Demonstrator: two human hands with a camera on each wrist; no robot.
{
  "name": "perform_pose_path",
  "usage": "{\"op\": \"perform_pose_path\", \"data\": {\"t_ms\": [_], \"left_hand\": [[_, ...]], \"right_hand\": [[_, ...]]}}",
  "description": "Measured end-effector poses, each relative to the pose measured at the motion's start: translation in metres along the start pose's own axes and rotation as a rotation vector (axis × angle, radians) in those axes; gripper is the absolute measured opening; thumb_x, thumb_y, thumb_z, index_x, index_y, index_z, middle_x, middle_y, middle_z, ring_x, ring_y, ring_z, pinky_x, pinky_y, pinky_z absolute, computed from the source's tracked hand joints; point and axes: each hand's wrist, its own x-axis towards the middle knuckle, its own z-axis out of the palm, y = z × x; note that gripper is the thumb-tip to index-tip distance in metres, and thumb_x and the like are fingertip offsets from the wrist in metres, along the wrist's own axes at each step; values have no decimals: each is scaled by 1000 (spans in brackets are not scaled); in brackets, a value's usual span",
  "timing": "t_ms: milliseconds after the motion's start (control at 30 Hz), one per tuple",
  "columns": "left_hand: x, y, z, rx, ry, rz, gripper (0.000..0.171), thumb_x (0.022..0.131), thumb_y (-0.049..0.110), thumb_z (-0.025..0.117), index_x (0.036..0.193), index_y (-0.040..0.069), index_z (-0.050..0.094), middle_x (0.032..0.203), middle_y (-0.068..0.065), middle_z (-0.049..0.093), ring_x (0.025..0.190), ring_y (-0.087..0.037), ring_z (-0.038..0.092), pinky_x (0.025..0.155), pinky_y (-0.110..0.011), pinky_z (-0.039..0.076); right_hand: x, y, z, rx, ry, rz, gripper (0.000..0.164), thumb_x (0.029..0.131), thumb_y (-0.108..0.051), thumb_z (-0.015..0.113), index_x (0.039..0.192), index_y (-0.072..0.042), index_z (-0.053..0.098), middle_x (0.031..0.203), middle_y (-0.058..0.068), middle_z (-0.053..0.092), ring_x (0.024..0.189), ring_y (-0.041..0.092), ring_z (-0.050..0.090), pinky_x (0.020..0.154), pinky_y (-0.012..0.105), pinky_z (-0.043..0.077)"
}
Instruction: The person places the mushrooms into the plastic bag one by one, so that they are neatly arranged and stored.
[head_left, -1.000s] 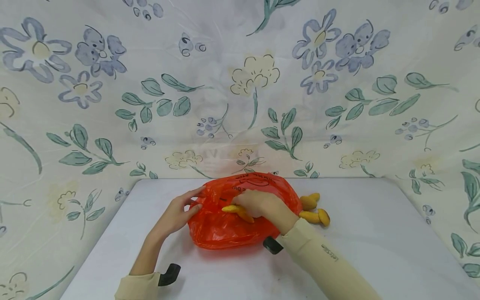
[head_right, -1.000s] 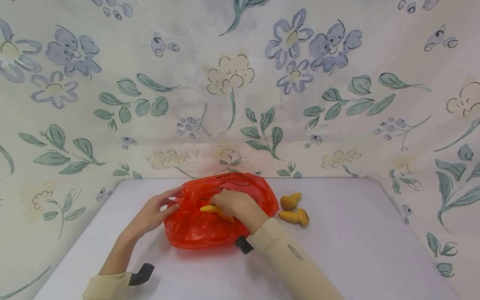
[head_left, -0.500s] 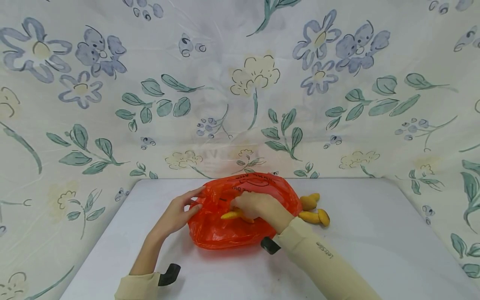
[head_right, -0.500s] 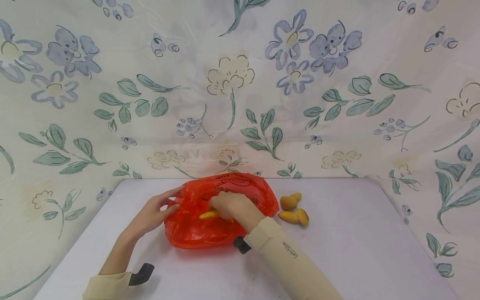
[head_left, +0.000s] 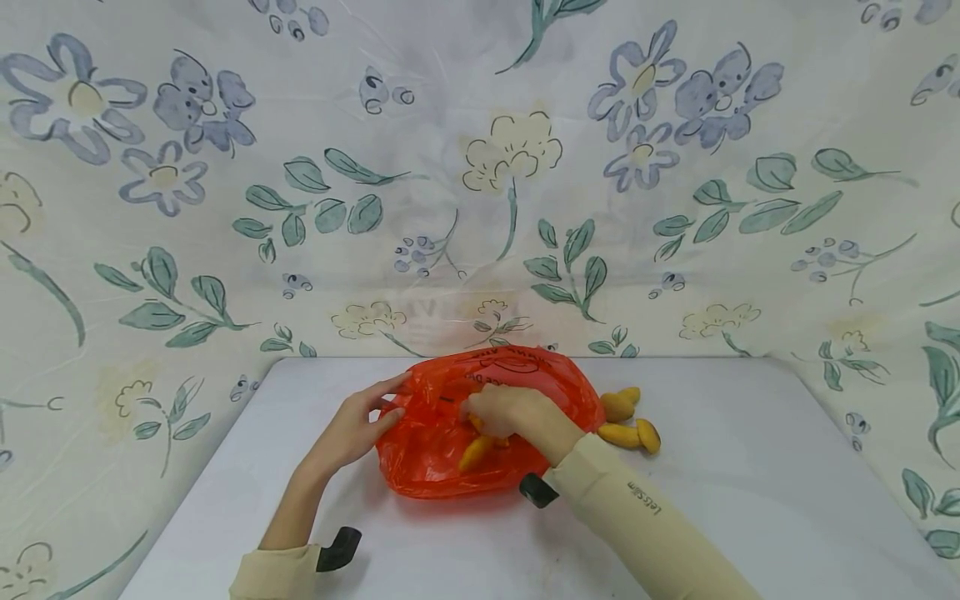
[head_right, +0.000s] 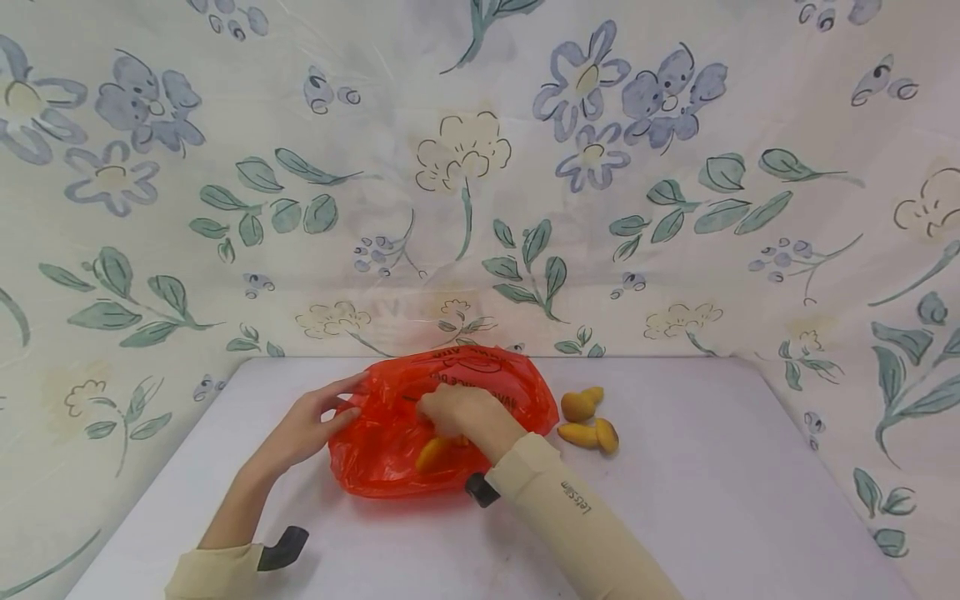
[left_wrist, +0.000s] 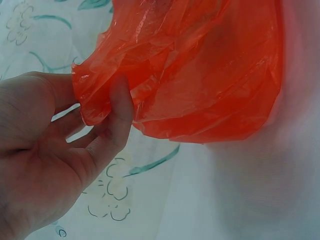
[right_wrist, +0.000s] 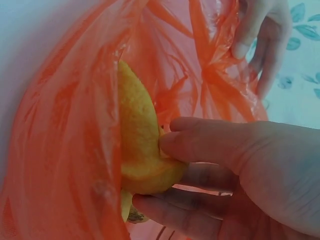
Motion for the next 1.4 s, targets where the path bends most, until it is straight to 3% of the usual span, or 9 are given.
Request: {"op": "perform_pose_path", "data": {"t_ms": [433, 633, 900, 967, 1167, 1233, 1400], "left_hand": [[-1, 1, 0, -18, -14, -13, 56, 95, 5, 60, 148, 14, 45, 135, -19, 58, 110, -35, 62, 78, -30, 61], [-1, 0, 0, -5, -6, -5, 55, 95, 5, 60, 147, 13, 46, 133, -19, 59, 110, -35, 63, 78, -30, 61], [-1, -2, 0, 11, 3, 5, 55, 94, 6, 61, 147, 13, 46, 132, -18, 61, 109, -33, 62, 77, -29, 61], [0, -2, 0, 12, 2, 7, 54, 94, 6, 61, 147, 13, 46, 132, -18, 61, 109, -33, 62, 77, -29, 61], [-1, -1, 0, 18, 0, -1, 54, 95, 6, 61, 146, 13, 46, 132, -18, 61, 109, -33, 62, 77, -29, 61], [-1, -1, 0, 22, 3, -3, 54, 94, 6, 61, 146, 13, 47, 132, -18, 61, 110, -34, 62, 78, -29, 61], [0, 0, 0, 22, 1, -7, 55, 94, 6, 61, 147, 13, 46, 133, -18, 61, 110, -34, 62, 78, -29, 61]], "right_hand": [[-8, 7, -5, 56, 31, 6, 35, 94, -23, 65, 128, -28, 64, 107, -4, 62, 98, 16, 52, 81, 29, 52], [-12, 13, -11, 41, 50, -11, 35, 95, -28, 63, 130, -26, 63, 114, -5, 66, 98, 16, 57, 94, 35, 53], [-19, 20, -19, 26, 52, -15, 42, 96, -26, 61, 138, -25, 56, 129, -2, 61, 114, 20, 50, 107, 43, 45], [-21, 23, -21, 19, 52, -15, 42, 96, -27, 61, 138, -25, 56, 127, -2, 61, 113, 20, 50, 105, 41, 46], [-25, 29, -23, 54, 46, -27, 44, 96, -29, 62, 138, -23, 56, 109, -3, 61, 96, 17, 54, 78, 27, 50], [-27, 30, -25, 65, 50, -34, 44, 96, -29, 63, 139, -22, 56, 109, -3, 61, 93, 17, 55, 75, 27, 50], [-35, 35, -27, 69, 71, -22, 45, 95, -32, 64, 138, -22, 56, 123, -2, 63, 105, 18, 56, 97, 36, 51]]}}
